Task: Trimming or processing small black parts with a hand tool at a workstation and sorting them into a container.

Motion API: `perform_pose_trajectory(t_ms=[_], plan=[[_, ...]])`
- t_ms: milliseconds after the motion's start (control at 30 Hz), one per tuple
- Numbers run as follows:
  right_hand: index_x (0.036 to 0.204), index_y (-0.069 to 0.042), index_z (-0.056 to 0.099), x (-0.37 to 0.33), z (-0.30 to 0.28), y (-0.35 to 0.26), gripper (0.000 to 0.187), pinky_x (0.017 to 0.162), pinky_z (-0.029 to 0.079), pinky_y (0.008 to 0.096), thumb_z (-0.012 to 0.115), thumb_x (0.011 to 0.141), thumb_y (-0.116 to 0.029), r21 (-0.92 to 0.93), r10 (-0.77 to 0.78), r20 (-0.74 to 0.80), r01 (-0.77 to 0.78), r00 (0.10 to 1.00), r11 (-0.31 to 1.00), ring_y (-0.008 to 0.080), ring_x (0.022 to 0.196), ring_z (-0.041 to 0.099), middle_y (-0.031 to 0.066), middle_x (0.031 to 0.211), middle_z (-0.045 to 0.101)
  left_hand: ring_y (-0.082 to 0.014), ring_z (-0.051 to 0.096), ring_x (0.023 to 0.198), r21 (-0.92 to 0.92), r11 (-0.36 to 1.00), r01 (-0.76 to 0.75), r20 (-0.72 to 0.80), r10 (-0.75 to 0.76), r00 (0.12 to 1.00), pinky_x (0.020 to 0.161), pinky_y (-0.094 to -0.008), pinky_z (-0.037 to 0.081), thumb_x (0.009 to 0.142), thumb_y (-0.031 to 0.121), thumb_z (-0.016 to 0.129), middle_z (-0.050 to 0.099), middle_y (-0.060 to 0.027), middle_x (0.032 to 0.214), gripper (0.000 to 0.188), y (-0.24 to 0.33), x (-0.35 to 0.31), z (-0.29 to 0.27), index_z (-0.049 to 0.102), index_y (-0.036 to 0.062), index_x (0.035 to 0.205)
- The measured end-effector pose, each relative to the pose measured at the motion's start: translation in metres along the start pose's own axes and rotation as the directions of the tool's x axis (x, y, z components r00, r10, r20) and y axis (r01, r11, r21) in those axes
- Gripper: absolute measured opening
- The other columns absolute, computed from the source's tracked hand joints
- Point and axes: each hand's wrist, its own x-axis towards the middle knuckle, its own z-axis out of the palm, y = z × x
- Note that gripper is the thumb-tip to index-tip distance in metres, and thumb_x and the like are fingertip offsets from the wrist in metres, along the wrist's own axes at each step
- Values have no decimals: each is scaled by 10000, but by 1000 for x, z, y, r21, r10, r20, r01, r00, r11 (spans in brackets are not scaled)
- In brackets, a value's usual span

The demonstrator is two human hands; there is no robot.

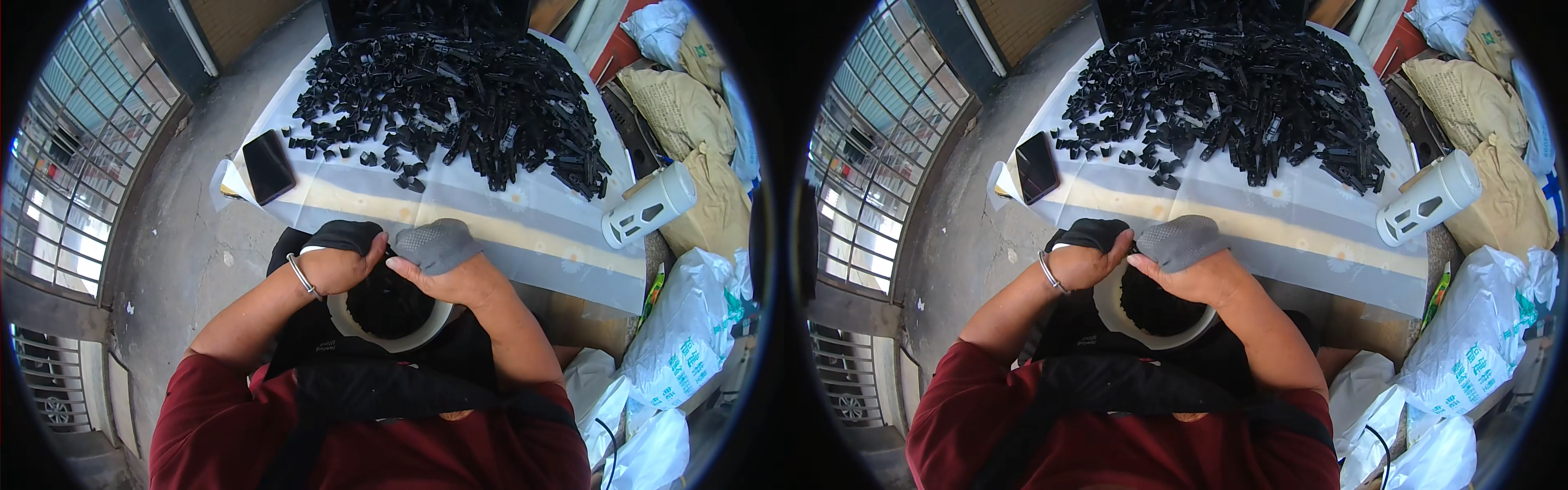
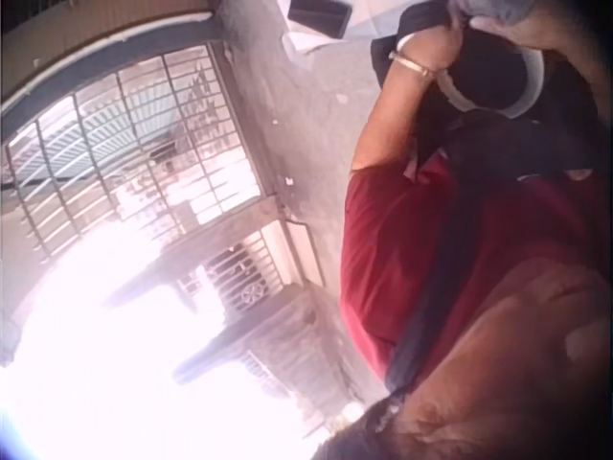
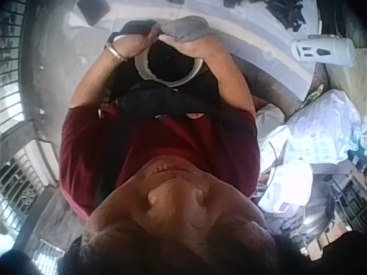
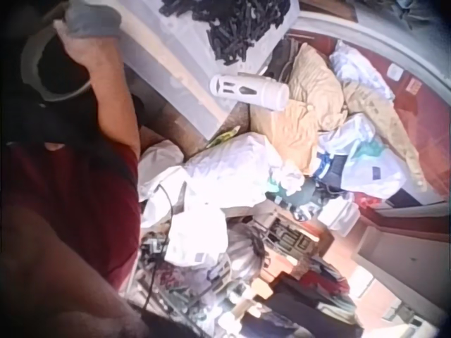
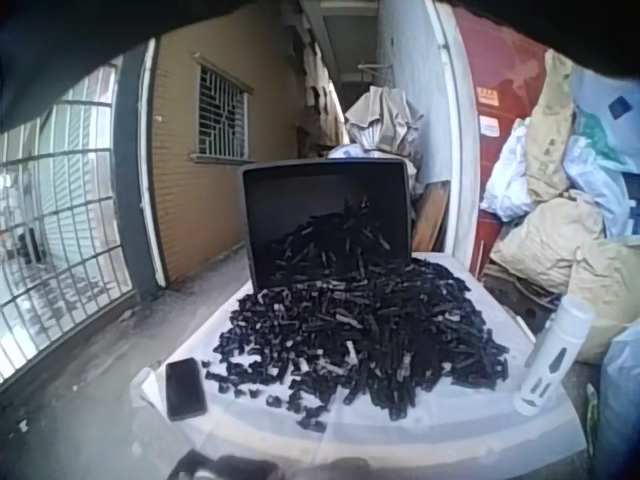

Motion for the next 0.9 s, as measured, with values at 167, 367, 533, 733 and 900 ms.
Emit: perform_pose_trajectory(t_ms=[167, 367, 533, 733, 900], plan=[[1019, -86, 599, -5, -38, 108, 243, 746, 450, 425, 547, 792, -153, -526, 102, -523, -414, 846, 743, 329, 860, 572, 150, 938, 609, -327, 597, 739, 279, 960, -3, -219, 67, 973, 676, -386, 482, 846, 328, 512, 610, -164, 861, 341, -17, 31, -1, 611, 26, 969], [1008, -79, 601, 12, -21, 92, 328, 770, 447, 416, 548, 686, -57, -545, 245, -197, -313, 949, 777, 317, 879, 571, 145, 938, 607, -301, 584, 807, 234, 972, 35, -295, 37, 955, 679, -391, 478, 791, 170, 538, 591, -127, 864, 176, -29, 76, 27, 604, 78, 926], [1076, -19, 549, -6, -21, 95, 360, 830, 425, 405, 538, 717, -27, -575, 229, -138, -267, 963, 773, 343, 935, 546, 184, 1010, 586, -275, 608, 732, 279, 959, -50, -450, 177, 875, 587, -348, 492, 666, 90, 538, 606, -112, 783, 128, -23, 75, 39, 632, 75, 752], [1135, -24, 514, -8, -9, 131, 381, 926, 375, 411, 565, 757, -39, -576, 81, -199, -184, 977, 796, 345, 1072, 496, 191, 1149, 527, -271, 612, 717, 285, 959, -10, -505, 158, 848, 574, -360, 490, 632, 112, 566, 604, -97, 733, 101, -38, 79, 53, 635, 90, 702], [1036, -16, 561, 0, 0, 102, 309, 880, 386, 424, 609, 745, -109, -544, 5, -140, -81, 990, 835, 342, 978, 521, 176, 1006, 577, -282, 609, 722, 255, 956, -144, -623, 276, 732, 609, -371, 491, 626, 97, 565, 605, -93, 734, 123, -47, 73, 54, 625, 85, 733]])
